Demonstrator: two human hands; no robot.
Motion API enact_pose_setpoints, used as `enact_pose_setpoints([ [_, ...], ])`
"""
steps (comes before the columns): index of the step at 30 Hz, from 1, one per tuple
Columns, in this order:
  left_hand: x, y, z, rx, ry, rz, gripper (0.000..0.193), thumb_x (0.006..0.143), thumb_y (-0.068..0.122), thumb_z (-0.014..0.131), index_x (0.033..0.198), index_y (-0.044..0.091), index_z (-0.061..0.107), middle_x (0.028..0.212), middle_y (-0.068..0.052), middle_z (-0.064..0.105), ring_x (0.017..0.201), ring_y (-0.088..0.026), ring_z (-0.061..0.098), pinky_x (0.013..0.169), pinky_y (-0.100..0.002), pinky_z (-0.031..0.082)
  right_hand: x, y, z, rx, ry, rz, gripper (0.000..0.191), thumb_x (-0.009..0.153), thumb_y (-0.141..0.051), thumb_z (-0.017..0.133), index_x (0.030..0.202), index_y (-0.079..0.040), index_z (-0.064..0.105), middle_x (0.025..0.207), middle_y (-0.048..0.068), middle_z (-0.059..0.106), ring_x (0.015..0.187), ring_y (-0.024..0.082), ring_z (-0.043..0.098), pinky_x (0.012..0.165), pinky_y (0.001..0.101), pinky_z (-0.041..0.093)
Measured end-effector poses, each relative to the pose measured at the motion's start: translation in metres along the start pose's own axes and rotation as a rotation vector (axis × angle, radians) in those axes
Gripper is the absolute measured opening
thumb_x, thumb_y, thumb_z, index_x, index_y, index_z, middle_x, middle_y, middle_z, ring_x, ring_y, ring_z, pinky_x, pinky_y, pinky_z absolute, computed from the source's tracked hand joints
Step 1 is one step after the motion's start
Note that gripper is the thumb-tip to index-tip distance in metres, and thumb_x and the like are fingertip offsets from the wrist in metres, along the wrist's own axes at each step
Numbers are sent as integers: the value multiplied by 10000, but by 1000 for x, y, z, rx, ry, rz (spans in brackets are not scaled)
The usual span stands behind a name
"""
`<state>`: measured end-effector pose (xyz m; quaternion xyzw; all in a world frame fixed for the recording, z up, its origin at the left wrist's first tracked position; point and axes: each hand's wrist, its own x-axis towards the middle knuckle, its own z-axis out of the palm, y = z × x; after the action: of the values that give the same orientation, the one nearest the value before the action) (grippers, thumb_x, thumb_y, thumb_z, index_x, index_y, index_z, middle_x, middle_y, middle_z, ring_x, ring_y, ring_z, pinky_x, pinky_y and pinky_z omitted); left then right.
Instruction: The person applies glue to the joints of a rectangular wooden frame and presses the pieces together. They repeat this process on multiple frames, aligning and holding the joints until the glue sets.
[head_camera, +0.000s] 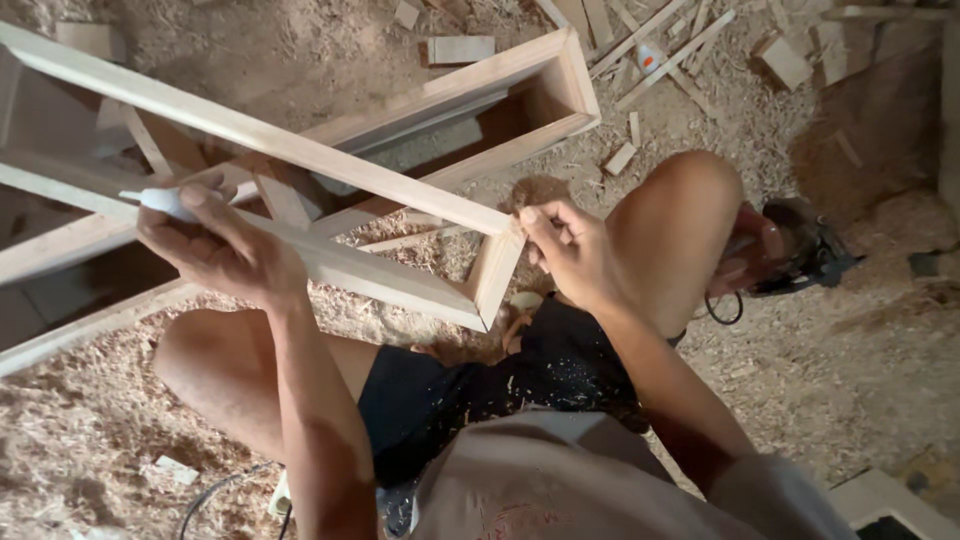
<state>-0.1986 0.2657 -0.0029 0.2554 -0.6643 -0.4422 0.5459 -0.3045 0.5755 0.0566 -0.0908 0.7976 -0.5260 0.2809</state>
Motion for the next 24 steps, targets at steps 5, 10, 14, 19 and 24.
enact_pose_setpoints([
  [5, 3, -4, 3, 10, 5, 3, 206, 1198, 206, 471, 1280, 18, 461, 1067, -117, 693, 884, -124, 649, 679, -238, 527, -5, 6, -1, -204, 108, -647, 121, 1044, -59, 682, 1126, 4, 618, 1083, 109, 718, 888, 140, 723, 686, 261, 598],
  [10, 0, -8, 4, 0, 44, -67, 220, 1189, 221, 510, 1263, 19, 467, 1086, -94, 648, 906, -118, 621, 693, -248, 506, -8, 11, -1, -371, 158, -730, 159, 984, -17, 723, 1119, 32, 655, 1027, 148, 718, 776, 153, 703, 583, 260, 549],
  [14, -1, -8, 7, -9, 60, -79, 245, 1176, 240, 519, 1259, 12, 485, 1064, -72, 620, 891, -107, 597, 698, -253, 485, -8, 11, -3, -86, 89, -495, 136, 1022, -47, 690, 1139, 15, 663, 1004, 114, 731, 743, 101, 692, 554, 252, 542],
  [19, -2, -8, 8, -2, 65, -84, 240, 1181, 248, 529, 1252, 20, 505, 1055, -76, 619, 871, -114, 576, 724, -268, 495, 1, 9, -6, 28, -22, -322, 216, 1020, -117, 640, 1183, 23, 656, 968, 83, 723, 714, 50, 679, 544, 224, 564],
  [24, 0, -7, 5, 107, 39, -49, 249, 1184, 269, 487, 1255, 31, 509, 1114, -105, 659, 939, -136, 665, 815, -325, 599, 5, 10, 3, -167, 155, -484, 190, 1089, -136, 611, 985, 12, 670, 816, 70, 686, 677, 91, 627, 597, 266, 489],
])
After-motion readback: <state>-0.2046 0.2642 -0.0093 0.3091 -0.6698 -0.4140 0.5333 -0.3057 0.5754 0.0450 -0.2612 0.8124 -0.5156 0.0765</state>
